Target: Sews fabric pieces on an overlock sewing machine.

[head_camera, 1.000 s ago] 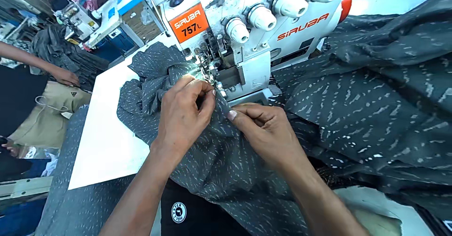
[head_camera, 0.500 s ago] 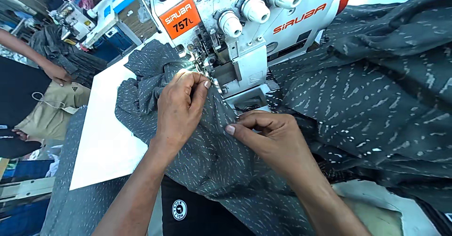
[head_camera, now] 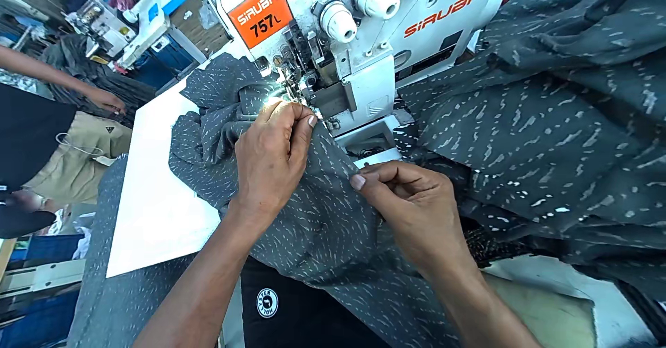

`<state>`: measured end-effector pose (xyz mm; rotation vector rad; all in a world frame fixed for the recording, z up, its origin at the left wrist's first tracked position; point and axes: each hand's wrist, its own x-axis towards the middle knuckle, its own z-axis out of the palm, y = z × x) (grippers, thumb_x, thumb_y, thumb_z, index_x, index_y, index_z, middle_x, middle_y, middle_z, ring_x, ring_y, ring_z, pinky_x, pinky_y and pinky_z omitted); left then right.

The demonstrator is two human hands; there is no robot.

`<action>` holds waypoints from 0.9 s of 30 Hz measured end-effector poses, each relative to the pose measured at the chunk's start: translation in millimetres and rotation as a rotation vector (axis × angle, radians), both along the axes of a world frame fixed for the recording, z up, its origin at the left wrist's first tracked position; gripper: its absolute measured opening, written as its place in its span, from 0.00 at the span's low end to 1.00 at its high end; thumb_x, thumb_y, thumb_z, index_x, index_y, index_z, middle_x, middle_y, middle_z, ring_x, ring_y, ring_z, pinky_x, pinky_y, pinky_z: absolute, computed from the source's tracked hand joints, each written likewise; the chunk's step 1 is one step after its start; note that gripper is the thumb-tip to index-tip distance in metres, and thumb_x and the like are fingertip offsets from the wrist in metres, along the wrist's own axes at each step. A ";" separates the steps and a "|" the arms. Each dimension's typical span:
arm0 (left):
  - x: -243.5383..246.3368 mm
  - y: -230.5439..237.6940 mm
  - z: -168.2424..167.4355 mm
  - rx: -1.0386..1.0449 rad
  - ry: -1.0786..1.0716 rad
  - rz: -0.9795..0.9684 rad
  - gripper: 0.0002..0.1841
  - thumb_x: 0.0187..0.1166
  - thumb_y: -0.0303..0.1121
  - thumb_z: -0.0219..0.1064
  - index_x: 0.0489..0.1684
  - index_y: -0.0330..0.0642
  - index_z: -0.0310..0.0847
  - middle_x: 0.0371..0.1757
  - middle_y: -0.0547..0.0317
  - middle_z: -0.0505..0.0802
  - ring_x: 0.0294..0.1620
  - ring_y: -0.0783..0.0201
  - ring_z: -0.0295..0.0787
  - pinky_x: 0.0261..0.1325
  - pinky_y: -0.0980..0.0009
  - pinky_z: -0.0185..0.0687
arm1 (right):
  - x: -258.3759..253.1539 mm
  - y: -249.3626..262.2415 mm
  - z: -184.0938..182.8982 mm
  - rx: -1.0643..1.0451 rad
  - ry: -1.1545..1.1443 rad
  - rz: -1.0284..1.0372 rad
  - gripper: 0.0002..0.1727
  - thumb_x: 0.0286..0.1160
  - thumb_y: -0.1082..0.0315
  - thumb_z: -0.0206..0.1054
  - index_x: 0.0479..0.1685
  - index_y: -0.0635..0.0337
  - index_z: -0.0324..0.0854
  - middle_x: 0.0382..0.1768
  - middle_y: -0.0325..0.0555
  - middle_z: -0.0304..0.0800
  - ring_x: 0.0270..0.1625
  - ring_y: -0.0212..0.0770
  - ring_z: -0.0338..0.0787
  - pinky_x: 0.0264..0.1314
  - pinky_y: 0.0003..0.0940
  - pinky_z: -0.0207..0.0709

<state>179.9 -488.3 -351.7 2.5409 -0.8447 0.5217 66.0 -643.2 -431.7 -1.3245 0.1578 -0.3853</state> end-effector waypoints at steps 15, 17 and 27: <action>-8.2 24.2 -2.4 0.091 -0.098 -0.207 0.15 0.85 0.23 0.59 0.58 0.41 0.92 0.51 0.53 0.89 0.56 0.61 0.85 0.63 0.65 0.82 | 5.5 -3.1 12.4 0.035 0.217 0.235 0.18 0.65 0.69 0.76 0.56 0.51 0.85 0.28 0.42 0.89 0.23 0.37 0.86 0.20 0.28 0.81; -13.5 20.8 -4.8 0.117 -0.129 -0.164 0.17 0.85 0.22 0.57 0.61 0.44 0.91 0.54 0.54 0.90 0.58 0.57 0.85 0.62 0.58 0.78 | 8.7 -9.0 15.1 0.091 0.220 0.359 0.15 0.71 0.69 0.72 0.57 0.54 0.87 0.27 0.45 0.88 0.23 0.37 0.86 0.22 0.28 0.81; -23.2 17.6 -8.7 0.124 -0.116 -0.109 0.22 0.85 0.21 0.53 0.68 0.48 0.88 0.61 0.55 0.89 0.64 0.55 0.81 0.66 0.55 0.74 | 12.1 -10.1 0.6 -0.142 -0.005 0.297 0.05 0.74 0.65 0.66 0.35 0.47 0.88 0.33 0.34 0.88 0.23 0.31 0.80 0.20 0.23 0.74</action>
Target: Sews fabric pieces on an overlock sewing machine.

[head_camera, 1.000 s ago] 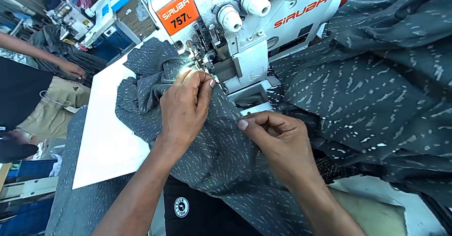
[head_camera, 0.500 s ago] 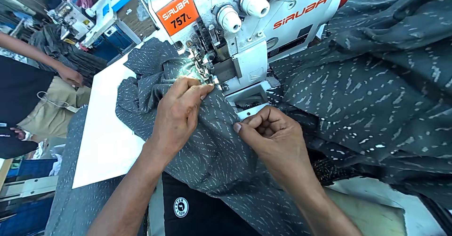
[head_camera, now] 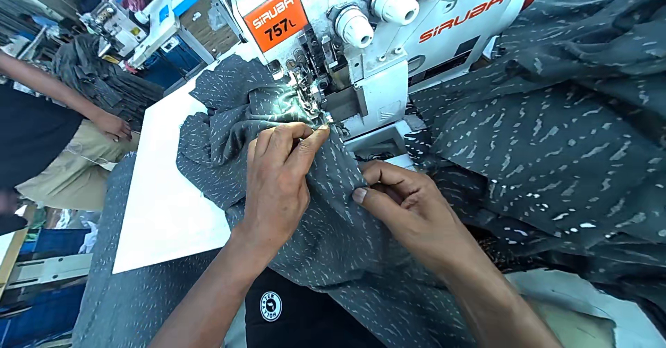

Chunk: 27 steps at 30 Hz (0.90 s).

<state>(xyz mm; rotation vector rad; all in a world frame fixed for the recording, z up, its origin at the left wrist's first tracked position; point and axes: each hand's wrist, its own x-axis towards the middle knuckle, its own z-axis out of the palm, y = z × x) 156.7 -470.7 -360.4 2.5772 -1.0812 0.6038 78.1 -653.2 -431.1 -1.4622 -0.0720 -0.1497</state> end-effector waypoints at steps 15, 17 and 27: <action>28.4 15.1 13.1 -0.060 0.222 -0.109 0.23 0.87 0.23 0.49 0.66 0.50 0.90 0.61 0.58 0.88 0.67 0.60 0.79 0.71 0.62 0.73 | 12.7 5.8 10.0 -0.029 -0.039 0.041 0.04 0.77 0.67 0.63 0.34 0.49 0.80 0.16 0.34 0.78 0.15 0.29 0.75 0.12 0.21 0.66; 40.9 21.5 18.2 -0.071 0.319 -0.173 0.23 0.86 0.23 0.50 0.62 0.53 0.92 0.60 0.58 0.86 0.68 0.60 0.77 0.72 0.62 0.72 | 17.4 9.2 12.5 -0.044 -0.018 0.020 0.05 0.78 0.66 0.63 0.33 0.49 0.79 0.15 0.34 0.75 0.13 0.29 0.71 0.11 0.21 0.61; 34.4 42.5 22.3 -0.017 0.336 -0.227 0.25 0.85 0.23 0.49 0.63 0.58 0.92 0.75 0.51 0.80 0.82 0.53 0.68 0.84 0.52 0.66 | -4.7 9.7 3.6 -0.076 0.042 0.257 0.09 0.75 0.63 0.67 0.51 0.47 0.82 0.31 0.33 0.91 0.30 0.30 0.90 0.27 0.28 0.85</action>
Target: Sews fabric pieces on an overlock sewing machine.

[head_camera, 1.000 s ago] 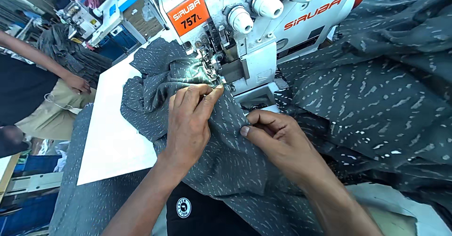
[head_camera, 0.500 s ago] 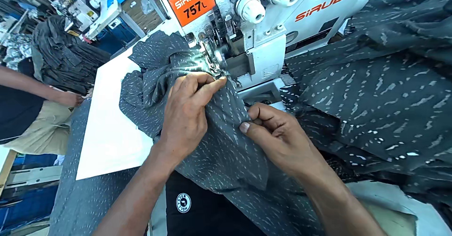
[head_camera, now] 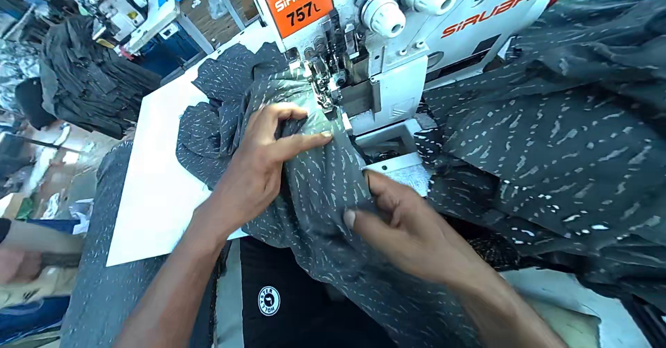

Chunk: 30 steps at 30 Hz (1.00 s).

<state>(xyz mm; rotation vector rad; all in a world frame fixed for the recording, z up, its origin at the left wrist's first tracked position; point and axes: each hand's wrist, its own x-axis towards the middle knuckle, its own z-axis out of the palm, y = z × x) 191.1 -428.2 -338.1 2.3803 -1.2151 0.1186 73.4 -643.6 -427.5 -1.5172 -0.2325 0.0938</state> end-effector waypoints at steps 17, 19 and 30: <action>38.7 146.3 46.4 -0.406 -0.056 0.718 0.19 0.87 0.33 0.57 0.69 0.29 0.71 0.60 0.51 0.85 0.56 0.69 0.84 0.61 0.66 0.83 | -48.4 40.0 -23.0 0.001 -0.244 0.210 0.14 0.76 0.61 0.76 0.56 0.53 0.87 0.49 0.32 0.94 0.53 0.24 0.91 0.62 0.30 0.89; 48.6 149.5 62.6 -0.237 -0.084 0.594 0.27 0.82 0.30 0.60 0.81 0.31 0.64 0.81 0.40 0.75 0.78 0.57 0.76 0.78 0.59 0.77 | -62.8 31.6 -54.6 -0.252 0.054 0.292 0.16 0.71 0.59 0.78 0.54 0.54 0.89 0.45 0.39 0.95 0.49 0.32 0.94 0.57 0.40 0.89; -61.9 110.4 -60.9 0.206 0.142 0.901 0.14 0.81 0.42 0.65 0.45 0.40 0.87 0.32 0.50 0.90 0.29 0.48 0.86 0.34 0.38 0.78 | -79.6 14.0 -36.1 -0.674 -0.228 -0.575 0.13 0.74 0.59 0.71 0.47 0.57 0.89 0.35 0.36 0.92 0.30 0.28 0.89 0.29 0.28 0.87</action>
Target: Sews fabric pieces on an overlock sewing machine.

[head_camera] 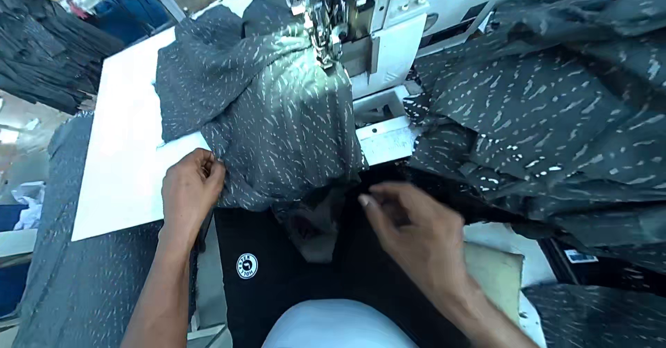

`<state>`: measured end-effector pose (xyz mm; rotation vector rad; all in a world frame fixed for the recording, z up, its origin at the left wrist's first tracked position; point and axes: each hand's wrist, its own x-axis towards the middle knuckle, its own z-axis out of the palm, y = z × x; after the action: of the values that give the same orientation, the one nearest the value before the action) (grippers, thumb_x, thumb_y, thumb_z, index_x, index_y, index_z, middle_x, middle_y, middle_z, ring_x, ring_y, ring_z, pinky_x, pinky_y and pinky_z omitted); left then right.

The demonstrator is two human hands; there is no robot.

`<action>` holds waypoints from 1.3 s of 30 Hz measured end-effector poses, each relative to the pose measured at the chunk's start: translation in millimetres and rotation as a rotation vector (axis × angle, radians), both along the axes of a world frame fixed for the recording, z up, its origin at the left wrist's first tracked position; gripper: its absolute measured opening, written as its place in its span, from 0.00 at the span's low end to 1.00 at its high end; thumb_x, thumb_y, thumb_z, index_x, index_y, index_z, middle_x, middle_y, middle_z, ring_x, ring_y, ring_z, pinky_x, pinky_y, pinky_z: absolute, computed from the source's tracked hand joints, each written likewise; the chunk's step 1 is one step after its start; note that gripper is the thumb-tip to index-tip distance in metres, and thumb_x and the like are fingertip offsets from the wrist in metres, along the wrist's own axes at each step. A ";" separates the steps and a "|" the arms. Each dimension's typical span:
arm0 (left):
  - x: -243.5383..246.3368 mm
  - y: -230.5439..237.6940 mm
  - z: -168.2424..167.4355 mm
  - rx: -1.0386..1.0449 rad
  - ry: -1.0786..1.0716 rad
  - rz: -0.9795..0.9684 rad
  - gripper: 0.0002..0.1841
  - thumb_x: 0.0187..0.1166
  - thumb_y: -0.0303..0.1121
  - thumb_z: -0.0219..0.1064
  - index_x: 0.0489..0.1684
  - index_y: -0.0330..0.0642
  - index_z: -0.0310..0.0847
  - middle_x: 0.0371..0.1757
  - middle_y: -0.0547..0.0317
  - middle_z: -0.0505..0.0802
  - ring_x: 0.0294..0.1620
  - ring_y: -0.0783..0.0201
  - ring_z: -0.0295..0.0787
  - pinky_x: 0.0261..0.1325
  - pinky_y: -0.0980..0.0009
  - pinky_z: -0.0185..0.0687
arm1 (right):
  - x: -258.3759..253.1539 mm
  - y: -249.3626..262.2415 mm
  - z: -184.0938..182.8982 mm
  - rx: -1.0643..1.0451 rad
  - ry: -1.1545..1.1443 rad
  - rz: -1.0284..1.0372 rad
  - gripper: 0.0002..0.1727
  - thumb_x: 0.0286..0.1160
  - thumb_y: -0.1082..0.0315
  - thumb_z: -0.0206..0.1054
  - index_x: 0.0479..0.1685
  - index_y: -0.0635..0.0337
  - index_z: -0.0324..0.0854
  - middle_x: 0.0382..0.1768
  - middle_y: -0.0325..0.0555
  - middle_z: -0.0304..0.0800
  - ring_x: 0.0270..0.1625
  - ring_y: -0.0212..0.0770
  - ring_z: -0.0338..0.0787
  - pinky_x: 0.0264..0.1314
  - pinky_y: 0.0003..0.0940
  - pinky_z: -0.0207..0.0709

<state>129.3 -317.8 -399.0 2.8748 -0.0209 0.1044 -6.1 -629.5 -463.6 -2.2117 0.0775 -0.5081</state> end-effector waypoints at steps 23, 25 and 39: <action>10.1 16.5 38.4 -1.447 -0.159 0.299 0.13 0.91 0.35 0.43 0.44 0.51 0.75 0.39 0.66 0.92 0.44 0.70 0.92 0.51 0.67 0.90 | 83.7 4.0 61.9 0.794 0.264 0.281 0.21 0.71 0.62 0.78 0.60 0.58 0.81 0.41 0.42 0.95 0.39 0.37 0.95 0.41 0.35 0.92; 22.6 15.4 40.2 -1.410 -0.190 0.269 0.12 0.90 0.34 0.45 0.44 0.51 0.76 0.41 0.65 0.92 0.46 0.69 0.92 0.53 0.65 0.89 | 92.6 2.1 57.5 0.620 0.185 0.189 0.14 0.70 0.60 0.79 0.50 0.53 0.87 0.45 0.40 0.93 0.35 0.36 0.94 0.35 0.36 0.93; 37.6 5.9 51.8 -1.322 -0.010 0.106 0.13 0.91 0.38 0.45 0.53 0.51 0.77 0.51 0.65 0.92 0.58 0.66 0.89 0.67 0.58 0.85 | 3.5 10.8 -57.9 0.794 0.489 0.264 0.08 0.73 0.63 0.76 0.35 0.59 0.91 0.29 0.42 0.93 0.31 0.34 0.91 0.37 0.37 0.87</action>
<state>166.8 -311.8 -347.2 1.5526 0.1429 0.0974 -2.6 -618.7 -521.5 -1.4807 0.2026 0.2054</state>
